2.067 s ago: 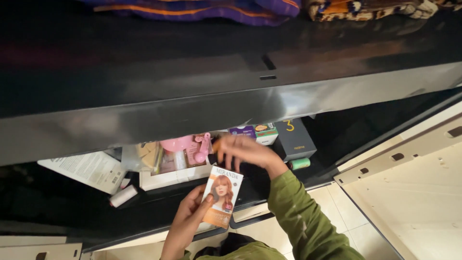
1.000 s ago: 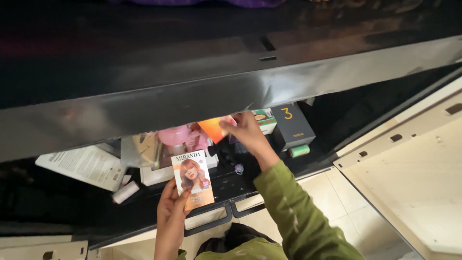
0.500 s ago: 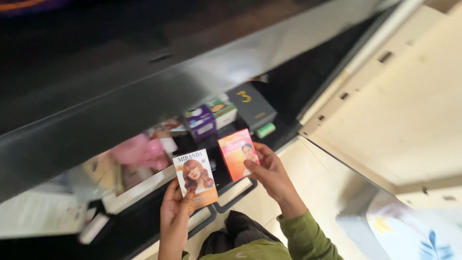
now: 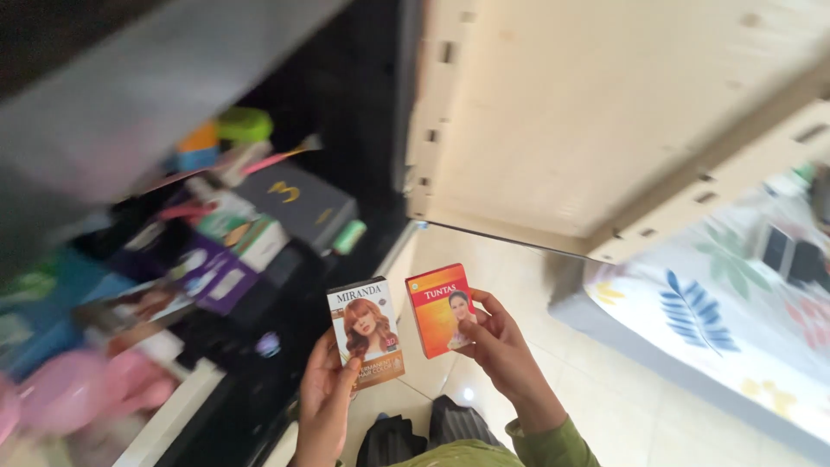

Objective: The person repeatedly takes items from a cluttered cabinet and places them on a nearby bed. Items handled include a black case, a roll of tape, a phone box, a plastic container, small boxes, hair clips, and a purple box. The person walks back and forth between the cabinet and the bed multiple times.

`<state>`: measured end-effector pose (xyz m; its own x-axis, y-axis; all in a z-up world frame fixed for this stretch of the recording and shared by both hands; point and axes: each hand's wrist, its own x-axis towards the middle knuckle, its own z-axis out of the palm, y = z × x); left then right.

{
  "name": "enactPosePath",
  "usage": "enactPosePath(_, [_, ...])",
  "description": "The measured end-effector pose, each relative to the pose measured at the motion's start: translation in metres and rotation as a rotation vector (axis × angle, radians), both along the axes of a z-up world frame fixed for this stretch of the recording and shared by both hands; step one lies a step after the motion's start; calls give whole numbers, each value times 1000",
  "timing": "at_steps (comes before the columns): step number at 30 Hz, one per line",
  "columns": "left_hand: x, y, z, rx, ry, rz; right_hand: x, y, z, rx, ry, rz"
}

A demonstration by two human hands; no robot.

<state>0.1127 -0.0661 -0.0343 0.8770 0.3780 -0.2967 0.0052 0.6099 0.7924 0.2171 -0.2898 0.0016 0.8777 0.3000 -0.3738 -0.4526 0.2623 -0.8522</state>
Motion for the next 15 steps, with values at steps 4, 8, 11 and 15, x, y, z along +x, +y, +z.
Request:
enactPosePath(4, [22, -36, 5, -12, -13, -135, -9, -47, -2, 38, -21, -111])
enactPosePath(8, [42, -82, 21, 31, 80, -296, -21, -102, -8, 53, -14, -240])
enactPosePath(11, [53, -120, 23, 12, 143, -399, -33, -143, -5, 34, -26, -323])
enactPosePath(15, [59, -176, 17, -2, 184, -474, -50, -198, -3, 18, 4, -425])
